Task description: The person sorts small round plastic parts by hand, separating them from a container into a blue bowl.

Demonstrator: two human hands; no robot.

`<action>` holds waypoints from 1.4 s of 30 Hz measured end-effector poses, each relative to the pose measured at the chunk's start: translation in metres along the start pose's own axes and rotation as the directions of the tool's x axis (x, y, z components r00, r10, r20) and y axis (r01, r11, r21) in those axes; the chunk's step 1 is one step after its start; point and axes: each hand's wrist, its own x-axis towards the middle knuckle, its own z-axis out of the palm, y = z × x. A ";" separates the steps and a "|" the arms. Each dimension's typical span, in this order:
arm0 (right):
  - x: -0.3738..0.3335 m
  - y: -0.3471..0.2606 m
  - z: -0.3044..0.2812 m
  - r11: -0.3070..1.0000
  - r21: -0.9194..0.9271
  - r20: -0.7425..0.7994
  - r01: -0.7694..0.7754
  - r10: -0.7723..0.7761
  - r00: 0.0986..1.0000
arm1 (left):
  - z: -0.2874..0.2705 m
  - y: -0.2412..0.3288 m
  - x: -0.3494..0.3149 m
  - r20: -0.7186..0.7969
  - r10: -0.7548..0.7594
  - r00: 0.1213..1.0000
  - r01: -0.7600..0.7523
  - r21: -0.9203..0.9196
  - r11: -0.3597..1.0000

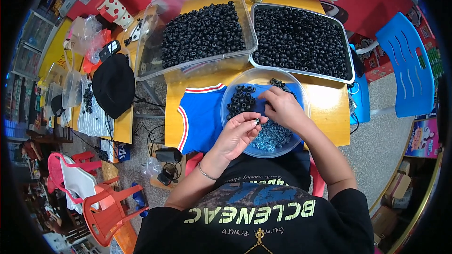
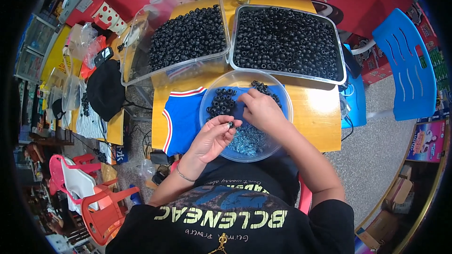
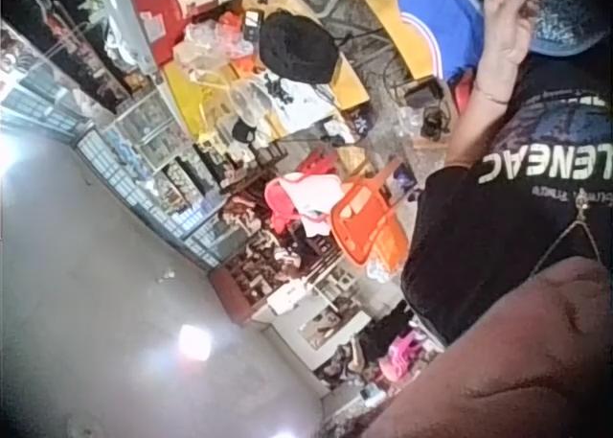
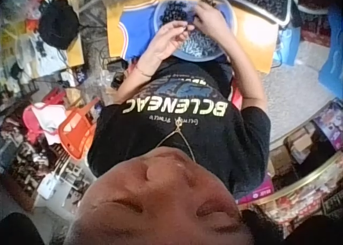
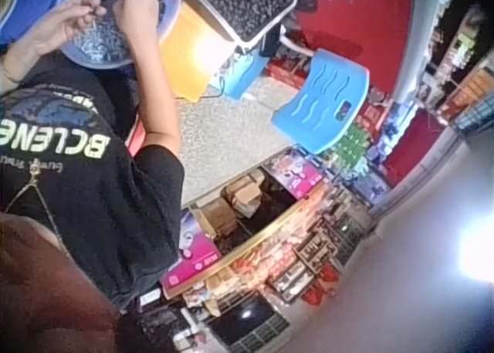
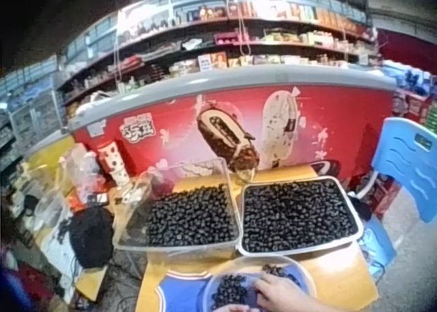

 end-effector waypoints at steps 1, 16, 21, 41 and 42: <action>-0.004 0.000 -0.004 1.000 -0.001 -0.001 -0.001 0.001 1.000 | -0.001 0.000 0.000 0.039 0.004 0.999 -0.004 0.009 1.000; -0.039 -0.018 -0.018 0.649 0.675 0.098 -0.351 0.392 0.915 | 0.003 0.001 0.002 0.099 0.040 0.994 -0.032 -0.078 0.996; -0.040 -0.016 -0.016 0.635 0.711 0.017 -0.303 0.415 0.910 | 0.005 0.003 0.000 0.080 0.009 0.997 -0.001 -0.089 0.996; -0.045 -0.031 -0.020 0.452 0.856 0.063 -0.251 0.391 0.918 | 0.002 -0.005 0.001 0.027 0.090 0.996 -0.092 0.060 0.994; -0.047 -0.032 -0.019 0.479 0.844 0.042 -0.240 0.387 0.921 | 0.004 -0.004 0.000 0.027 0.089 0.996 -0.090 0.060 0.994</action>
